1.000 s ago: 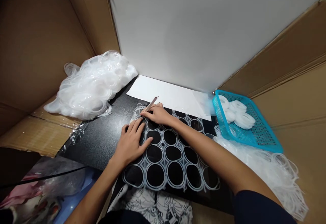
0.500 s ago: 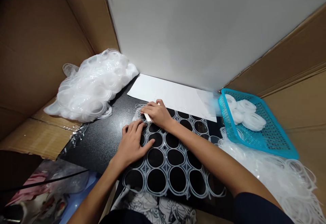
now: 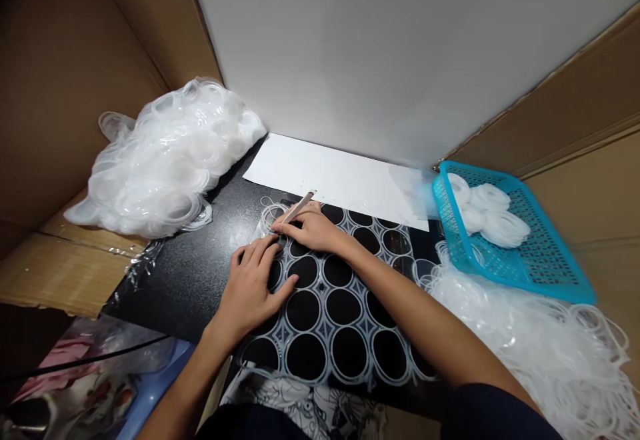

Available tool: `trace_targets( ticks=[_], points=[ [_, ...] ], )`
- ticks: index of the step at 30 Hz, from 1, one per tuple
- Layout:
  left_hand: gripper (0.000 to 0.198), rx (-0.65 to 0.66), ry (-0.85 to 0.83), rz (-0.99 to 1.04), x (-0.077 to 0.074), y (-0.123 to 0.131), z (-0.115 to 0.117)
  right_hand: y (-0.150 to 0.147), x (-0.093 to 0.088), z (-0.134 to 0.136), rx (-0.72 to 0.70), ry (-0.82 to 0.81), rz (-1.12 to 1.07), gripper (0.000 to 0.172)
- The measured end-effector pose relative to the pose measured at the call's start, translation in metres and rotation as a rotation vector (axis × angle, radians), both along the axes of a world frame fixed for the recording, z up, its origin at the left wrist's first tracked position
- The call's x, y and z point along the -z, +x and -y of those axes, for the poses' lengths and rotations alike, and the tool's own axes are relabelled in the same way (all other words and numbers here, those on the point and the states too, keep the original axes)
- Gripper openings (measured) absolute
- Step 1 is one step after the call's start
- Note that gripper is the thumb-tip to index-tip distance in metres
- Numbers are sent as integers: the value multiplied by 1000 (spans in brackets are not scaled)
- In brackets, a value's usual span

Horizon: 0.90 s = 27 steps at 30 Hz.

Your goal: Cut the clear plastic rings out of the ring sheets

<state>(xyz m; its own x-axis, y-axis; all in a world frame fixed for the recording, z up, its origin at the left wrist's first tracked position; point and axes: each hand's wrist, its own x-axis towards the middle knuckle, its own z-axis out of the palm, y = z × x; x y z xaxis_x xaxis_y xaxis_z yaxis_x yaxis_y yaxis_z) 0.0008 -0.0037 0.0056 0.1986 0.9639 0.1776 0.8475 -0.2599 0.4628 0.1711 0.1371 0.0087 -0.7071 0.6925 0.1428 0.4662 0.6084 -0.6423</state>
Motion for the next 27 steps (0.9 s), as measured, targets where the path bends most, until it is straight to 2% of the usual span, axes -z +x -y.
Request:
trace_targets(
  ticks=[2, 4, 12, 15, 19, 23, 27],
  points=[
    [45, 0, -4, -6, 0, 0, 0, 0, 0, -1, 9, -116, -65, 24],
    [45, 0, -10, -15, 0, 0, 0, 0, -2, -2, 4, -138, -76, 22],
    [48, -7, -13, -1, 0, -1, -2, 7, 10, 2, -153, 251, 32, 28],
    [47, -4, -23, 9, 1, -1, -2, 4, 11, 3, -136, 302, 52, 28],
    [45, -5, -33, 4, 1, -1, -3, -5, 2, -1, -84, 382, 128, 31],
    [47, -4, -43, -5, 0, -1, -3, -18, -6, -21, -1, 524, 206, 35],
    [49, 2, -40, -11, 0, 0, -2, -31, -11, -68, 121, 562, 195, 40]
  ],
)
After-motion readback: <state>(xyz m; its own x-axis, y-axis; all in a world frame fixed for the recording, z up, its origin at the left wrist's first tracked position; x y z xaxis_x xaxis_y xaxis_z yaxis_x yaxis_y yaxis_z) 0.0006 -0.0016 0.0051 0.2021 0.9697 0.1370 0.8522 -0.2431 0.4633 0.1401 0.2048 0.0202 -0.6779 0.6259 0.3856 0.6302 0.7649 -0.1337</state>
